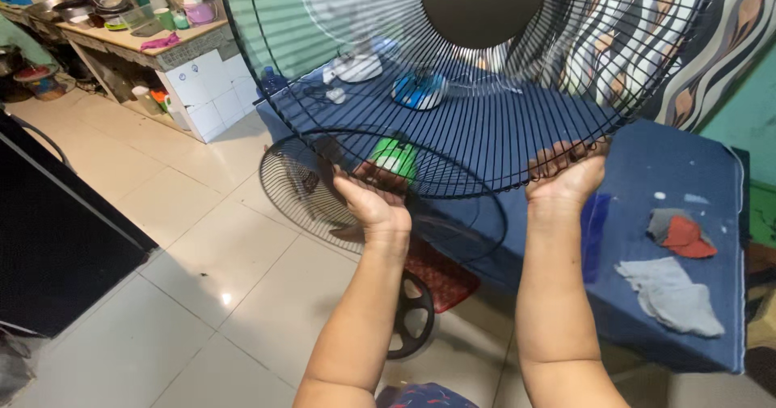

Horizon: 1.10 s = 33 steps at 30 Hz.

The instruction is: The person disassembles and reassembles a standing electric fan. They remove the front grille and center cap, then reattach them, repeating the process to ensure proper assembly.

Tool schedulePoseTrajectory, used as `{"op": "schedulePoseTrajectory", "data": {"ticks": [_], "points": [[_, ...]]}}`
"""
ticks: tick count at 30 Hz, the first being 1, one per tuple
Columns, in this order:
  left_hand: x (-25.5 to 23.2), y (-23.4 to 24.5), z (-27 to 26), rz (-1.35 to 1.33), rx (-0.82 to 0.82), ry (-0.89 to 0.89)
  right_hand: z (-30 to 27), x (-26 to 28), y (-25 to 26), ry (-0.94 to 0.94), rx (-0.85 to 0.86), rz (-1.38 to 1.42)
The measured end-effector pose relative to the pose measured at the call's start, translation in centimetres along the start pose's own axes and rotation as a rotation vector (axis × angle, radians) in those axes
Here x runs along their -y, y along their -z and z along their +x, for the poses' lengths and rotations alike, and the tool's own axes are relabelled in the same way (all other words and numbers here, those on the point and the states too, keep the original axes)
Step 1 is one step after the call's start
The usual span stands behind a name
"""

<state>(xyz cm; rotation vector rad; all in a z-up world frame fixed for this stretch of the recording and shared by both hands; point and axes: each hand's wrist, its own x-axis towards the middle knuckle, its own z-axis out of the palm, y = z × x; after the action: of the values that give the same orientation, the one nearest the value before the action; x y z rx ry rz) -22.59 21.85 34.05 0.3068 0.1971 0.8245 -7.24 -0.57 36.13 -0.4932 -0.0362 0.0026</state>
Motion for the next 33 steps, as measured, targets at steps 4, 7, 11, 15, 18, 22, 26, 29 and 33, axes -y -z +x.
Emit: {"op": "schedulePoseTrajectory", "data": {"ticks": [4, 7, 11, 15, 18, 22, 26, 29, 33], "points": [[-1.7, 3.1, 1.6, -0.014, -0.106, 0.071, -2.4, -2.1, -1.0, 0.06, -0.005, -0.013], [-3.1, 5.2, 3.2, -0.008, -0.115, 0.104, -4.0, -3.6, -1.2, 0.08, 0.118, -0.011], [-4.9, 7.5, 5.1, -0.035, -0.136, 0.063, -4.6, -4.6, -1.0, 0.067, 0.001, -0.019], [-7.1, 9.6, 5.6, -0.021, -0.221, 0.019, -5.7, -5.6, 0.7, 0.039, -0.136, -0.119], [-9.2, 10.9, 5.5, 0.034, -0.368, 0.102, -6.8, -6.4, 1.6, 0.047, -0.132, -0.159], [-11.3, 12.9, 5.2, 0.127, -0.361, 0.093, -8.5, -7.2, 3.0, 0.076, -0.098, -0.156], [-12.1, 15.1, 4.6, 0.073, -0.272, 0.108, -9.5, -7.9, 4.1, 0.079, 0.003, -0.147], [-12.4, 16.4, 4.3, 0.089, -0.328, 0.128, -10.0, -8.4, 4.8, 0.083, 0.035, -0.188], [-12.3, 18.5, 4.9, 0.143, -0.413, 0.146, -9.3, -9.3, 7.0, 0.097, 0.018, -0.225]]}}
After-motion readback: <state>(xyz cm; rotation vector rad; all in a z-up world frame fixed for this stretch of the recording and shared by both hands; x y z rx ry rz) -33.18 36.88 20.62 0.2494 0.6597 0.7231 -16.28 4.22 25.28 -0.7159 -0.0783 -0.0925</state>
